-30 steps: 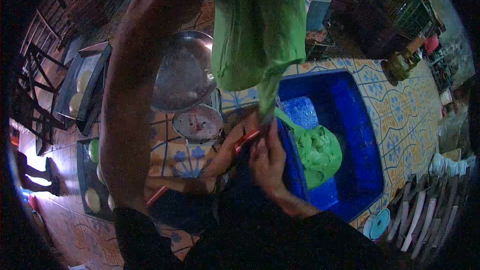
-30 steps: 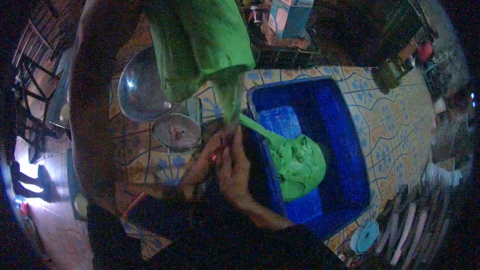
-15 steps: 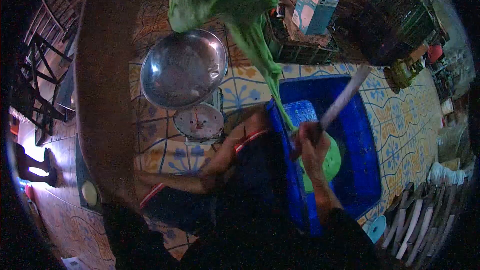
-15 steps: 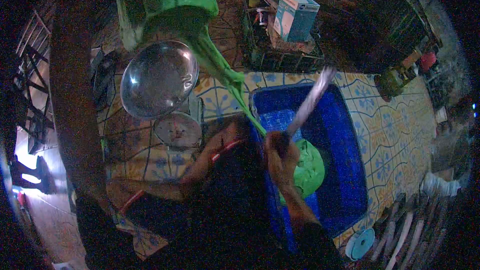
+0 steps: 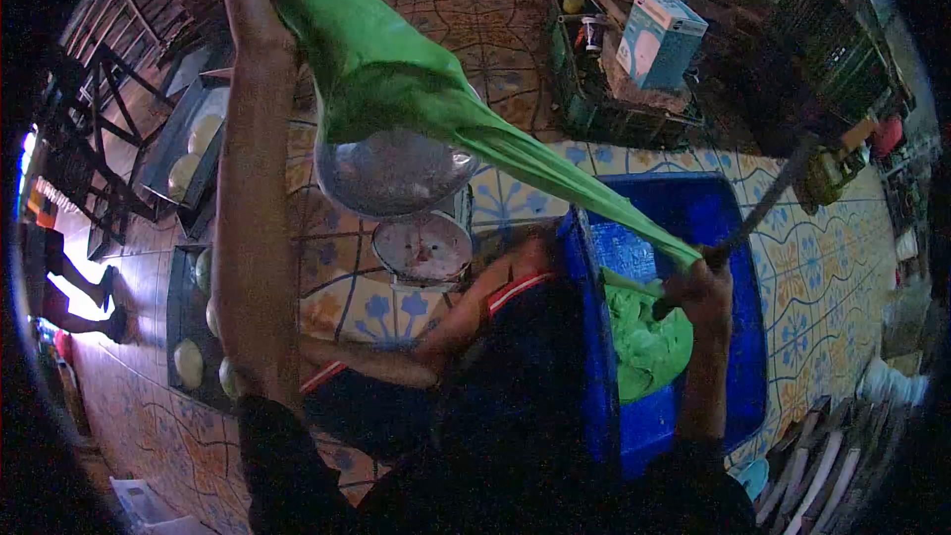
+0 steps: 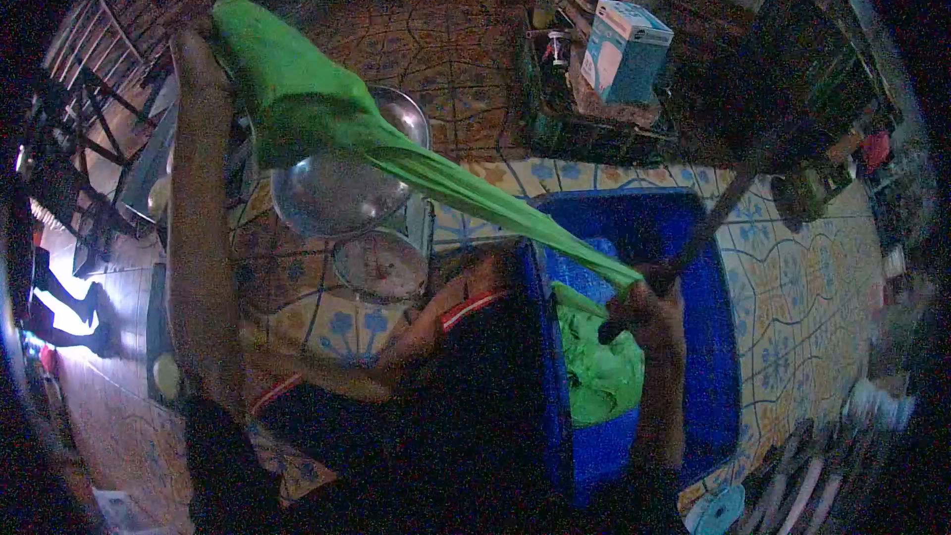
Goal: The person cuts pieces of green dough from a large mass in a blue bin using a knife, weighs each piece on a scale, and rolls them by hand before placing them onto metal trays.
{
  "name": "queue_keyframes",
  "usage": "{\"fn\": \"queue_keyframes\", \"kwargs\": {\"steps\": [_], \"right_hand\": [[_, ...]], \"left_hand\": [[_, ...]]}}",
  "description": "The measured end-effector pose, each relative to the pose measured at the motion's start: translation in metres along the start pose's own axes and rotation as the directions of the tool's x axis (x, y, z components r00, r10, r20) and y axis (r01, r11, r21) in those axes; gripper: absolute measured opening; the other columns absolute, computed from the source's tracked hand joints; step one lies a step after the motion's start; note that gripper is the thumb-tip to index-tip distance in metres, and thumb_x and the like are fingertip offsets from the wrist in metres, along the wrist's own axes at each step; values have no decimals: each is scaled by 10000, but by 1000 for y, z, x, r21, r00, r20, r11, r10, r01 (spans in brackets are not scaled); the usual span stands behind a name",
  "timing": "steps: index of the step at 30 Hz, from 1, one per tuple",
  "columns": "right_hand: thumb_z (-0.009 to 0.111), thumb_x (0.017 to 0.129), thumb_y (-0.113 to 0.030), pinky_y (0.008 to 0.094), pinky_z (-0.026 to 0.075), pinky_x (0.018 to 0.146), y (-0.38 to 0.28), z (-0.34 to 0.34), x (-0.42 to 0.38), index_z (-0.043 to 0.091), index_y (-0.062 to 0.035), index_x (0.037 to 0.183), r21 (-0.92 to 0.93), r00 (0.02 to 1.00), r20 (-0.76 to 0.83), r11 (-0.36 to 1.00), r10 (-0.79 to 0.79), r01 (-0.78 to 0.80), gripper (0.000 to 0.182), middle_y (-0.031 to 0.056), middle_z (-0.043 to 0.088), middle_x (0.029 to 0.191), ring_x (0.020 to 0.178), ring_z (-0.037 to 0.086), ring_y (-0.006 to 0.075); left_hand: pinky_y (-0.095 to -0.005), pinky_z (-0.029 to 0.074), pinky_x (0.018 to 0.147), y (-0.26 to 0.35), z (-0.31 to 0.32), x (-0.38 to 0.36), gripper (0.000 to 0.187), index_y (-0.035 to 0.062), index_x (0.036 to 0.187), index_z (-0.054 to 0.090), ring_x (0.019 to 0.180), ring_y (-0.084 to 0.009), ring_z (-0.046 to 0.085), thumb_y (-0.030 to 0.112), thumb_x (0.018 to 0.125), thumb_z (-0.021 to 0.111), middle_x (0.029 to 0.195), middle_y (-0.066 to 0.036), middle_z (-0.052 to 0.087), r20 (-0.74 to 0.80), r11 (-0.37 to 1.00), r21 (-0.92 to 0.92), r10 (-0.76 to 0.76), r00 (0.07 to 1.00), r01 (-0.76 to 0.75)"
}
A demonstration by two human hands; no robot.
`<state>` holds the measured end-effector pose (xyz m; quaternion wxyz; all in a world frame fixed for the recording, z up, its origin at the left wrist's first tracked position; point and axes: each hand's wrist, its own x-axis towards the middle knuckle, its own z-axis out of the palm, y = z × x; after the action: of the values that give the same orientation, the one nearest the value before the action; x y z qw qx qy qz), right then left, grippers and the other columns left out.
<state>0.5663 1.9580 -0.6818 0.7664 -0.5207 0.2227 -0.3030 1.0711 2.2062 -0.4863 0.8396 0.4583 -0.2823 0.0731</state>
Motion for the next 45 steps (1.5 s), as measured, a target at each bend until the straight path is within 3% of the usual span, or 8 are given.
{"fn": "queue_keyframes", "kwargs": {"steps": [13, 16, 22, 26, 29, 35, 41, 45], "right_hand": [[499, 919, -255, 297, 335, 467, 76, -250, -122, 517, -68, 863, -255, 830, -557, 957, -31, -136, 196, -17, 376, 561, 450, 385, 127], [452, 936, -302, 314, 350, 491, 119, -275, -116, 563, -15, 1046, -741, 865, -388, 666, -319, -87, 327, 3, 435, 607, 499, 409, 148], [425, 937, -350, 408, 412, 731, 73, -202, -71, 352, -12, 1340, -774, 783, -609, 118, 131, -622, 531, 211, 558, 1027, 838, 535, 280], [440, 930, -361, 342, 494, 765, 64, -179, -45, 446, 3, 1269, -942, 802, -235, -73, -549, -326, 498, 196, 541, 1169, 943, 584, 300], [442, 933, -338, 319, 494, 688, 61, -177, -29, 520, -11, 1185, -441, 777, -532, 894, -337, 86, 420, 164, 569, 1106, 831, 588, 234], [453, 926, -257, 226, 362, 426, 27, -144, -17, 553, -15, 1087, -509, 544, -657, 839, -523, 192, 307, 27, 508, 694, 522, 429, 79], [446, 940, -258, 184, 260, 382, -46, -128, -40, 563, -35, 1069, -531, 820, -410, 836, -400, 142, 283, -5, 439, 631, 478, 384, 73], [441, 944, -284, 240, 384, 495, -49, -188, -48, 546, -5, 1118, -821, 909, -277, 568, -313, -55, 345, 6, 497, 668, 585, 477, 99]], "left_hand": [[-369, 478, 604, -28, 14, -42, 105, 65, 640, 541, 619, -238, 544, 131, 667, 463, 674, -69, 563, 6, 954, -245, -175, 985, 171], [-371, 486, 613, -28, 10, -36, 110, 62, 652, 546, 630, -245, 552, 141, 652, 469, 690, -77, 575, 162, 924, -300, -194, 967, 236], [-375, 503, 630, -23, 7, -34, 141, 55, 675, 558, 651, -257, 566, 160, 620, 481, 721, -93, 598, 375, 874, -334, -221, 900, 354], [-379, 501, 665, -18, 18, -46, 195, 39, 735, 581, 669, -268, 570, 190, 639, 504, 739, -92, 601, 416, 822, -373, -266, 869, 430], [-370, 461, 629, -14, 41, -71, 196, 66, 720, 521, 606, -251, 517, 259, 730, 485, 691, -71, 531, 378, 824, -433, -202, 903, 366], [-359, 433, 515, -38, 29, -62, 341, 139, 555, 387, 535, -220, 486, 288, 862, 408, 625, -42, 465, 500, 666, -617, -79, 862, 419], [-375, 468, 533, -45, 32, -42, 332, 111, 560, 412, 611, -234, 543, 271, 847, 461, 693, -50, 517, 483, 701, -712, 520, 705, -29], [-349, 474, 563, -14, 40, -64, 322, 117, 571, 397, 588, -222, 523, 266, 850, 455, 666, -39, 495, 421, 651, -677, -39, 906, 342]]}}
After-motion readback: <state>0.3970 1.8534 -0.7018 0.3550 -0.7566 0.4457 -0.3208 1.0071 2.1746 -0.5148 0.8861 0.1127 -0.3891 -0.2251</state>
